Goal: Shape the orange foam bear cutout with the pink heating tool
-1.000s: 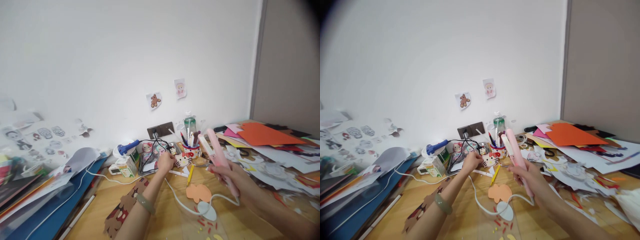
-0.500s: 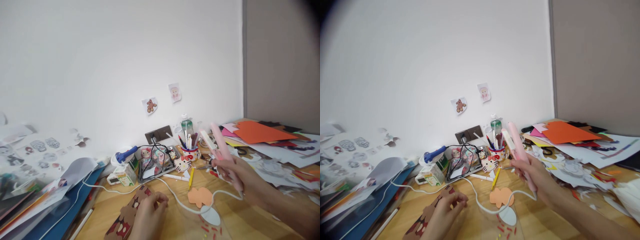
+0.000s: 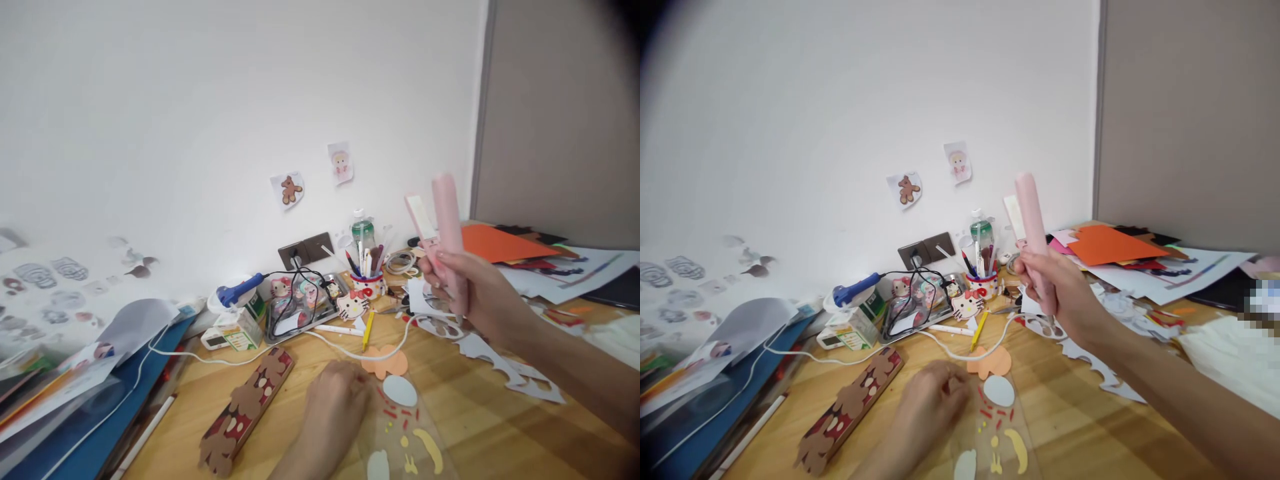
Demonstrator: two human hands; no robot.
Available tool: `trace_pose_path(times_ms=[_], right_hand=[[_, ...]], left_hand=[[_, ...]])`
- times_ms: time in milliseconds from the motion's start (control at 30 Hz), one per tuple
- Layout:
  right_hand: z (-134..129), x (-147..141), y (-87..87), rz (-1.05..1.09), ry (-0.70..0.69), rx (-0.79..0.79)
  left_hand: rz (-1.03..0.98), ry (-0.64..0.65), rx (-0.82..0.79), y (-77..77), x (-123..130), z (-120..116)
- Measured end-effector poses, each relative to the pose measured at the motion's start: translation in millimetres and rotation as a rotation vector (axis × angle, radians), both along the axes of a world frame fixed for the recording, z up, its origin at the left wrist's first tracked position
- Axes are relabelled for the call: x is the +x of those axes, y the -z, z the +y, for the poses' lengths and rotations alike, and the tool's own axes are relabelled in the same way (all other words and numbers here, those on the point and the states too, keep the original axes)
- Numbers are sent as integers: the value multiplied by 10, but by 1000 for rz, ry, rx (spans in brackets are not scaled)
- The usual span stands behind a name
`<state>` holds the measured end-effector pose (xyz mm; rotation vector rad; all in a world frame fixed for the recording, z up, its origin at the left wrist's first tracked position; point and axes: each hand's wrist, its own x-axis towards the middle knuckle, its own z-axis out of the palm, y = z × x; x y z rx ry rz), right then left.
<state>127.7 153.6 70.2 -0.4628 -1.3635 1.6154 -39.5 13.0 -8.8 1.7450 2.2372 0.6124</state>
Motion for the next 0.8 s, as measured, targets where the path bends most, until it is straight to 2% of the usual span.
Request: trace_pose_path(times_ms=[167,367,633,800], right_hand=[[15,-25,103,-21,-3,10],[65,-36,181,-46,4,14],[66,-55,200,-106,23,11],[63,-56,206,-95,25,-2]], left_hand=[[225,57,31,48,49,211],[440,159,-28,84,72,296],[533,211,-39,25,114,285],[605,255,-35,50,140,276]])
